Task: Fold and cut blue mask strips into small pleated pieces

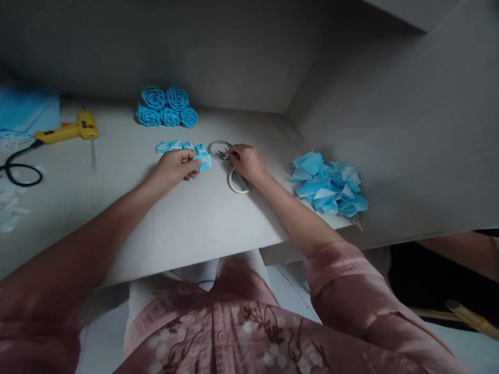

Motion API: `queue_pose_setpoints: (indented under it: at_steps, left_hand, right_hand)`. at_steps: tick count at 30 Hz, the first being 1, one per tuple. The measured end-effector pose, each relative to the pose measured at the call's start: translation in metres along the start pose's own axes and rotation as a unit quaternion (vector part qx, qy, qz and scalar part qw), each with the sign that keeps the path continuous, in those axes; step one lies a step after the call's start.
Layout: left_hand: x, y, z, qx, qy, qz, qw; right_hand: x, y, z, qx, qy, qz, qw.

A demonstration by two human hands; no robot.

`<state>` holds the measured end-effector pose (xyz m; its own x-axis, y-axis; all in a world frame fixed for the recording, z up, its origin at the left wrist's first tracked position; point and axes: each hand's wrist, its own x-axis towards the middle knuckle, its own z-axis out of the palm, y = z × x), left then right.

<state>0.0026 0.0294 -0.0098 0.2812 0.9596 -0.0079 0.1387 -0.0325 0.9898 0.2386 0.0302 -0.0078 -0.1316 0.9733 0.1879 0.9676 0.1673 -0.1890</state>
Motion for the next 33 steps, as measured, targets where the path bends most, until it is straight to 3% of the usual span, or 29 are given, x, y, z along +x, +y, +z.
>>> queue_pose_setpoints:
  at_steps: [6, 10, 12, 14, 17, 20, 26, 33]
  left_hand:
    - [0.001, -0.005, -0.002, -0.009, -0.010, 0.007, 1.000]
    - [-0.002, 0.001, -0.001, -0.019, -0.014, -0.009, 1.000]
    - [-0.006, 0.008, 0.001, -0.018, -0.016, -0.027, 0.999]
    - [-0.011, 0.016, 0.004, -0.012, -0.019, -0.042, 0.999]
    - [-0.018, 0.028, 0.008, -0.004, -0.019, -0.058, 0.998]
    - [-0.022, 0.037, 0.011, 0.002, -0.013, -0.076, 0.997]
    - [-0.022, 0.038, 0.010, 0.022, -0.011, -0.078, 0.997]
    - [-0.021, 0.035, 0.009, 0.018, -0.018, -0.074, 0.997]
  right_hand:
    - [-0.001, 0.005, 0.011, 0.037, 0.046, 0.069, 0.996]
    - [-0.005, 0.010, 0.013, 0.118, 0.074, 0.093, 0.986]
    - [-0.010, 0.008, 0.012, 0.156, 0.111, 0.047, 0.980]
    - [-0.017, 0.002, 0.012, 0.164, 0.172, -0.050, 0.970]
    - [-0.027, -0.014, 0.013, 0.128, 0.260, -0.198, 0.936]
    - [-0.034, -0.027, 0.013, 0.078, 0.298, -0.274, 0.911]
    - [-0.033, -0.029, 0.015, 0.025, 0.356, -0.309, 0.881]
    - [-0.030, -0.025, 0.018, 0.009, 0.342, -0.309, 0.888]
